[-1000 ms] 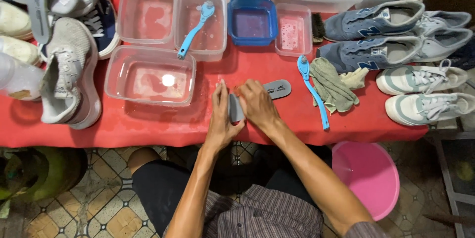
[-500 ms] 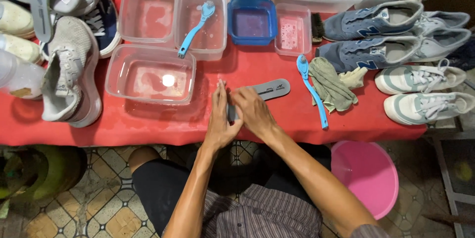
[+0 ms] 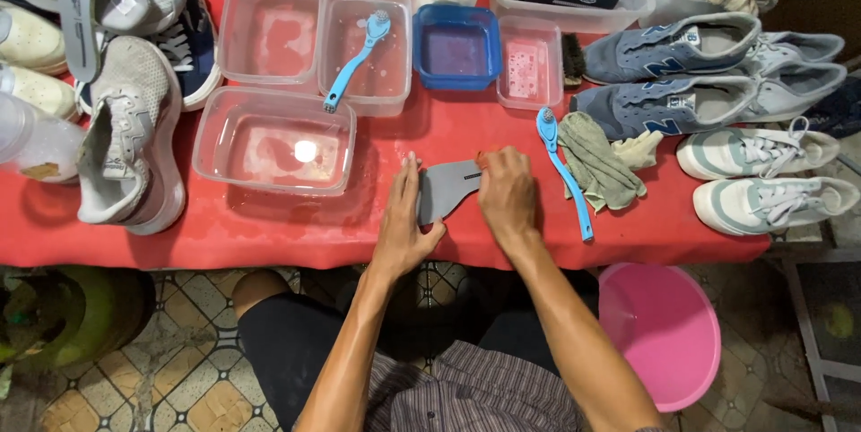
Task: Cleaning a shoe insole by wiping it with a cloth and liquid solution.
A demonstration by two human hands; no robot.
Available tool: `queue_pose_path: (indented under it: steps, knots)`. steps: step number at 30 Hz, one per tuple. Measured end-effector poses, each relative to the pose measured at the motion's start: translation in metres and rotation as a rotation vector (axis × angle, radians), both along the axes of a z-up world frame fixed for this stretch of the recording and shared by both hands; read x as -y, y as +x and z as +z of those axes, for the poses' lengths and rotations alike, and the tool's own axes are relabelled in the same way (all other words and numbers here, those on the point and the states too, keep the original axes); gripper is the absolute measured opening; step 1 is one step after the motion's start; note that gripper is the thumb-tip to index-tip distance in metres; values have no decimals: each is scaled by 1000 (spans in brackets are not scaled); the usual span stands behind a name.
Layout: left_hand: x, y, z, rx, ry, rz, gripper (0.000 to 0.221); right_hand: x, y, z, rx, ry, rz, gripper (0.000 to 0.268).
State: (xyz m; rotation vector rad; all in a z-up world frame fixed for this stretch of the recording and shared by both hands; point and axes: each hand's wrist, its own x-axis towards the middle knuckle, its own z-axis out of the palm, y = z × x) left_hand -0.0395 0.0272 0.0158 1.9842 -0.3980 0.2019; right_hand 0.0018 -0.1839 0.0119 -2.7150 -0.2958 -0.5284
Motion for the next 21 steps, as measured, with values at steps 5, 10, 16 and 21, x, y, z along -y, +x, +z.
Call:
queue_pose_path:
  steps: [5, 10, 16, 21]
  knots:
    - [2, 2, 8, -4, 30, -11, 101, -7, -11, 13, -104, 76, 184, 18]
    - [5, 1, 7, -7, 60, -11, 99, 8, -7, 12, -50, 27, 7, 21]
    - [4, 0, 11, -29, 84, 1, 97, 37, 10, -14, -12, -12, -118, 9]
    - [6, 1, 10, -43, 84, 4, 95, 41, 9, -9, -84, 18, 34, 17]
